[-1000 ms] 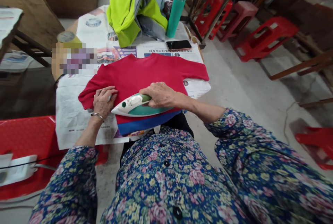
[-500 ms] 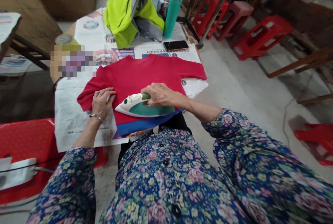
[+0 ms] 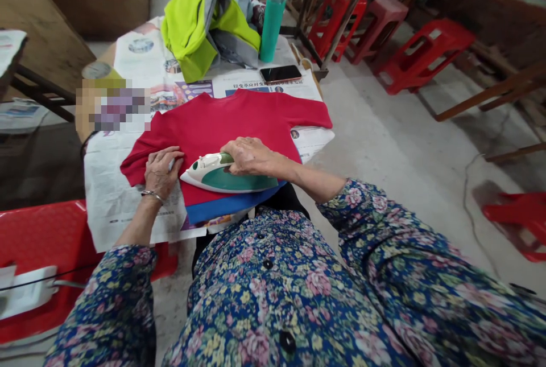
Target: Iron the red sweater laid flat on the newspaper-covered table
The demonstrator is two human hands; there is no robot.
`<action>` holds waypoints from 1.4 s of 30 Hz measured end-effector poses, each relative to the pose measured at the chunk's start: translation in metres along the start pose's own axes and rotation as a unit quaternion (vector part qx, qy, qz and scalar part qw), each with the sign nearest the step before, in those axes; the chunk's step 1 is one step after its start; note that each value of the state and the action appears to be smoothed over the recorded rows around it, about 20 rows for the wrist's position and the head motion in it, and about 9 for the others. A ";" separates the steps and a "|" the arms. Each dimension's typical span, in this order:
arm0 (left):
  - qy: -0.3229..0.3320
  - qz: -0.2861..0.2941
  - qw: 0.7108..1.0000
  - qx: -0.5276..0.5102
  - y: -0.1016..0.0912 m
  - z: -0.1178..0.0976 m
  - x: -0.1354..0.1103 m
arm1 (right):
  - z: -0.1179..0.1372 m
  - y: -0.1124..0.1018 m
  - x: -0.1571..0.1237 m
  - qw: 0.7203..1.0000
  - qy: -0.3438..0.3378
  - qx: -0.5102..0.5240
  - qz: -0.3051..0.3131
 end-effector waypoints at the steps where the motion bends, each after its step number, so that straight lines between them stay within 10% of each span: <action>1: 0.001 0.001 1.000 -0.001 0.000 0.000 0.000 | 0.000 0.000 0.000 1.000 -0.003 -0.002 0.003; 32: -0.030 -0.003 1.000 -0.005 0.002 -0.009 -0.008 | -0.008 0.009 0.004 1.000 -0.008 0.019 -0.004; 42: -0.060 0.030 0.997 0.028 -0.005 -0.020 -0.004 | 0.011 0.016 0.002 0.989 -0.143 0.011 0.047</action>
Point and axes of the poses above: each hand's wrist, its own x-axis towards the middle knuckle, its own y-axis out of the palm, z = x × y, the point moved 5 cm from there along x, towards the middle knuckle, and after that the axes turned 4 degrees about z, right-handed, at the moved point
